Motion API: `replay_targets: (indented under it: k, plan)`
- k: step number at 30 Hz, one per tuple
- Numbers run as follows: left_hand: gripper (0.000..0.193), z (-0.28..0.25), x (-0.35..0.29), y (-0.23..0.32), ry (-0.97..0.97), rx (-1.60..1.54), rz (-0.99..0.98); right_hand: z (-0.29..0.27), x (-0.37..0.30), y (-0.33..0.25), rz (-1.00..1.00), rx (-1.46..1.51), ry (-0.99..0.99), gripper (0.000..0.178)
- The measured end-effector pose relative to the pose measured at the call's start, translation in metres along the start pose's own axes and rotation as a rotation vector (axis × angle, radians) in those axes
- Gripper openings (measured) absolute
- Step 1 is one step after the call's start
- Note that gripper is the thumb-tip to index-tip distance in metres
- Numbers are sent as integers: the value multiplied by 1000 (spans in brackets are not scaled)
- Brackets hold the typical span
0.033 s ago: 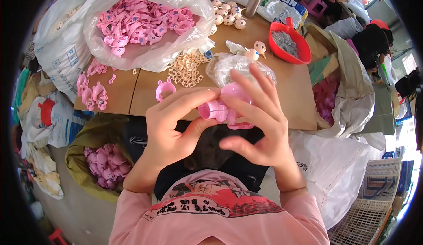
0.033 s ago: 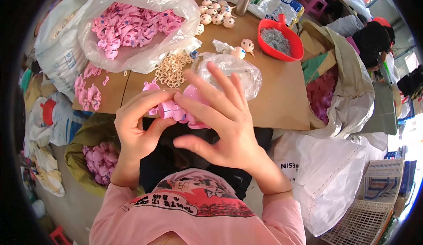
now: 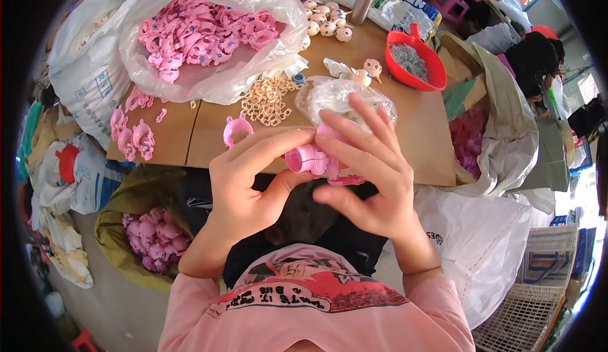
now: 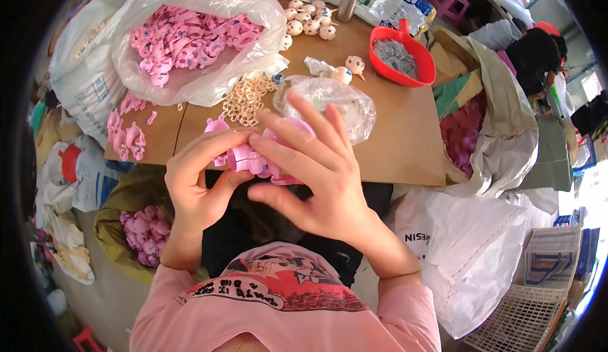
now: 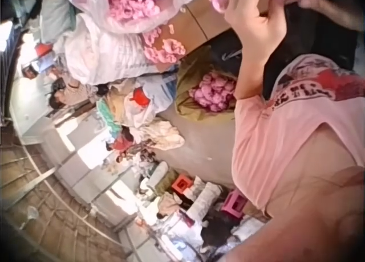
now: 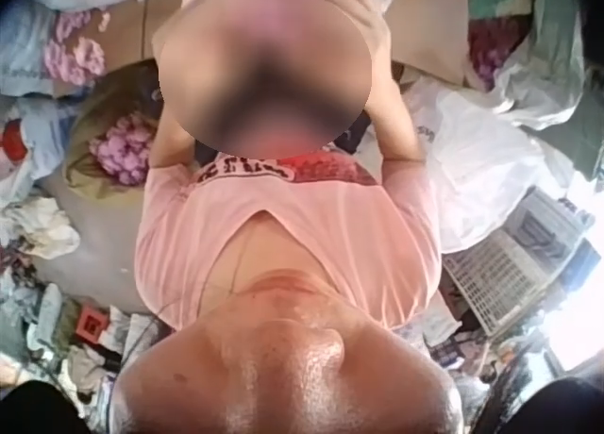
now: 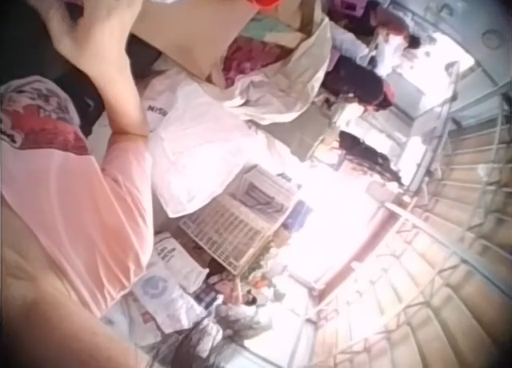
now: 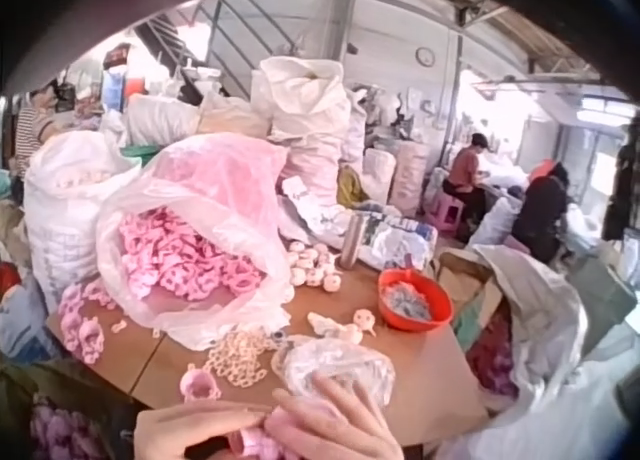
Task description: Assembling pink plastic toy figurines with doll heads.
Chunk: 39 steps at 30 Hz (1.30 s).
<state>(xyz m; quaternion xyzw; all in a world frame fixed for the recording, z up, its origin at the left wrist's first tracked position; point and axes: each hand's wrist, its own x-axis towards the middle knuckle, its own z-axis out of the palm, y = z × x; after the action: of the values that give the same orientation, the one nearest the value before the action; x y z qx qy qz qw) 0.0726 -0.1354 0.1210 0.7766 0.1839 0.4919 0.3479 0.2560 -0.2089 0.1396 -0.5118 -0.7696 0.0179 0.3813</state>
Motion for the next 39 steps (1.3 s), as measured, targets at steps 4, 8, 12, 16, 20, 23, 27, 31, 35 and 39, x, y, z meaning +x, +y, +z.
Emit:
replay_targets:
  k: [4, 8, 12, 16, 20, 23, 27, 31, 35, 39]
  plan:
    - [40, 1, -4, 3, 46, 77, 30, 9, 2, -1, 17, 101, 106, 37]
    - [35, -1, -6, 10, 43, 210, 103, 7, 4, -10, -69, 83, 144, 31]
    - [36, -4, -11, 20, 50, 211, 71, 5, 4, -14, -89, 111, 144, 31]
    - [32, 8, -15, -7, 65, -161, -330, 11, 6, 5, 73, 77, 17, 33]
    - [35, 7, -17, -31, 186, -690, -571, 16, -3, 40, 300, 704, 186, 58]
    - [33, 12, -28, -38, 224, -805, -629, 28, -14, 43, 462, 1060, 172, 70]
    - [34, 10, -44, -64, -164, -1155, -569, 21, -15, 46, 647, 1149, 59, 59]
    - [52, 8, -35, -65, -333, -1296, -904, 19, -14, 58, 533, 993, -280, 55]
    - [64, 15, -39, -67, -270, -1147, -886, 43, -16, 50, 370, 893, -200, 61]
    - [42, 5, -52, -89, 4, -1250, -819, 52, -32, 53, 710, 1136, 87, 57]
